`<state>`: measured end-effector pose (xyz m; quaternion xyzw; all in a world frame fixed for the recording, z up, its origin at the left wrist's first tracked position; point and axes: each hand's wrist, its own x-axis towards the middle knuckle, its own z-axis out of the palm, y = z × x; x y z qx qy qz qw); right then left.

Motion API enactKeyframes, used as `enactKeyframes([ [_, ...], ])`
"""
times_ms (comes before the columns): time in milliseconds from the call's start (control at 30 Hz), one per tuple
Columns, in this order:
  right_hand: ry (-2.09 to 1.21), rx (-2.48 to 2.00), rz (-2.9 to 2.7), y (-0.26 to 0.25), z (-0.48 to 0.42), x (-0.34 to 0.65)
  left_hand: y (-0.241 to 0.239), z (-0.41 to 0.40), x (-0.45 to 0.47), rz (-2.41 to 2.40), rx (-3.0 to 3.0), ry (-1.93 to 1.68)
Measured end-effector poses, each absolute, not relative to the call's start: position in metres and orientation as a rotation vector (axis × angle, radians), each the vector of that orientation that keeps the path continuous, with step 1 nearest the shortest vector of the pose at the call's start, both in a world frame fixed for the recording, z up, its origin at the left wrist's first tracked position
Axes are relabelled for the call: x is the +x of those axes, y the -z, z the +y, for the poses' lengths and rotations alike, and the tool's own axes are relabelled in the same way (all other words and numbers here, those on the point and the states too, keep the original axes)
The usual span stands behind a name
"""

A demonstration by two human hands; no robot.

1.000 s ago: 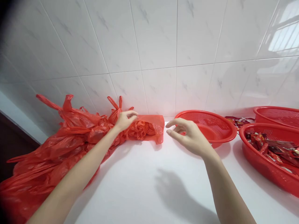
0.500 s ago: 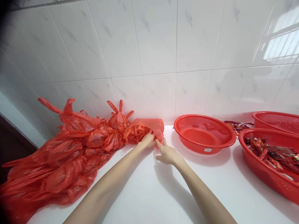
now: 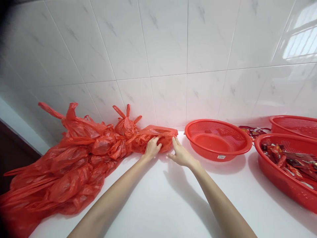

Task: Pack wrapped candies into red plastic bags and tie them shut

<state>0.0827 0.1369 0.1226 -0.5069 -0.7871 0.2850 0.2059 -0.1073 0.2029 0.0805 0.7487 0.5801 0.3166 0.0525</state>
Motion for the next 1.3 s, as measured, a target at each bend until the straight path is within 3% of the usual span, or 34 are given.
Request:
enactKeyframes([
  [267,-0.8,-1.386,-2.183,-0.124,0.135,0.082,-0.083,0.173,-0.112,1.577,2.457,-1.048],
  [433,-0.845,-1.392,-2.173,-0.124,0.134,0.081,-0.095,0.159,-0.125,1.984,2.467,-1.203],
  [633,-0.881,-1.437,-2.202,-0.125,0.13,0.078,-0.107,0.166,-0.137,2.285,2.232,-0.945],
  [1033,-0.894,-1.348,-2.218,-0.112,0.134,0.076,-0.1,0.173,-0.131,2.288,2.191,-0.7],
  [1300,-0.903,-1.259,-2.176,-0.091,0.145,0.075,-0.109,0.184,-0.131,2.124,1.903,-1.03],
])
